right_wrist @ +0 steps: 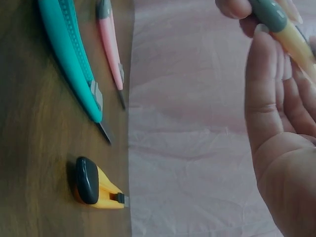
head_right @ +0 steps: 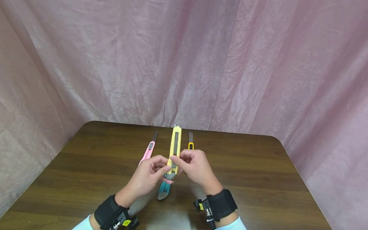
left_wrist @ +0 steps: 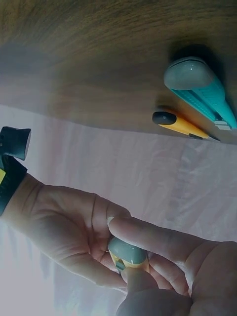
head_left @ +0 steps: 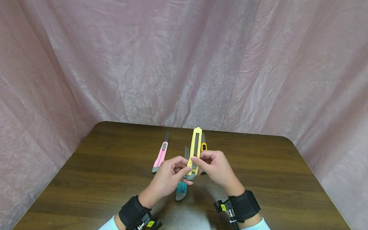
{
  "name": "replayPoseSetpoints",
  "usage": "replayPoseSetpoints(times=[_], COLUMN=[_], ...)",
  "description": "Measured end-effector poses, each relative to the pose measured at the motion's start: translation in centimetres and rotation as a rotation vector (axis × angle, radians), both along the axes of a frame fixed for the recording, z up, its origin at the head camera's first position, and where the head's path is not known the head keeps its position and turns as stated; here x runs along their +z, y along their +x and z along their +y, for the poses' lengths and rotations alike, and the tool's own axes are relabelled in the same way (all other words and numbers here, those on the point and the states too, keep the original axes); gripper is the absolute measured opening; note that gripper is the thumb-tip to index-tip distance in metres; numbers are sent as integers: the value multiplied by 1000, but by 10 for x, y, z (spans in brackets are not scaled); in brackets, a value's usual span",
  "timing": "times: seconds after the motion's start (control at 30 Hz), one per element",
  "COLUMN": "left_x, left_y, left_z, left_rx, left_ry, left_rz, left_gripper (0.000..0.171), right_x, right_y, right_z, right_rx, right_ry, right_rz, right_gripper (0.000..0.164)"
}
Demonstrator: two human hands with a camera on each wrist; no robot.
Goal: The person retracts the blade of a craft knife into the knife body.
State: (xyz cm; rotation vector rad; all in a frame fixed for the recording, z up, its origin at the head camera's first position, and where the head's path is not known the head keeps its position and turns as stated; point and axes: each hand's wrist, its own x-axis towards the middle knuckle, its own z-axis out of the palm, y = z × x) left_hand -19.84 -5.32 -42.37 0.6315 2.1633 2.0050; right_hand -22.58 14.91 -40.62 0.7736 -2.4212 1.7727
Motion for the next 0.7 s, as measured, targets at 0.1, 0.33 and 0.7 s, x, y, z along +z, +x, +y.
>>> replayPoseSetpoints(times=[0.1, 0.33, 0.7], left_x=[0, 2, 1], left_y=[0, 1, 1], left_z=[0, 0, 1], left_rx=[11, 19, 15], left_ry=[-17, -19, -13], left_rz=[3, -1, -2], left_gripper=[15, 16, 18], right_x=[0, 0, 0], right_y=[0, 2, 2], right_z=[-1, -1, 1], right_rx=[-2, -4, 8], right_ry=[18, 5, 2], right_rz=[1, 9, 1], right_gripper=[19, 14, 18])
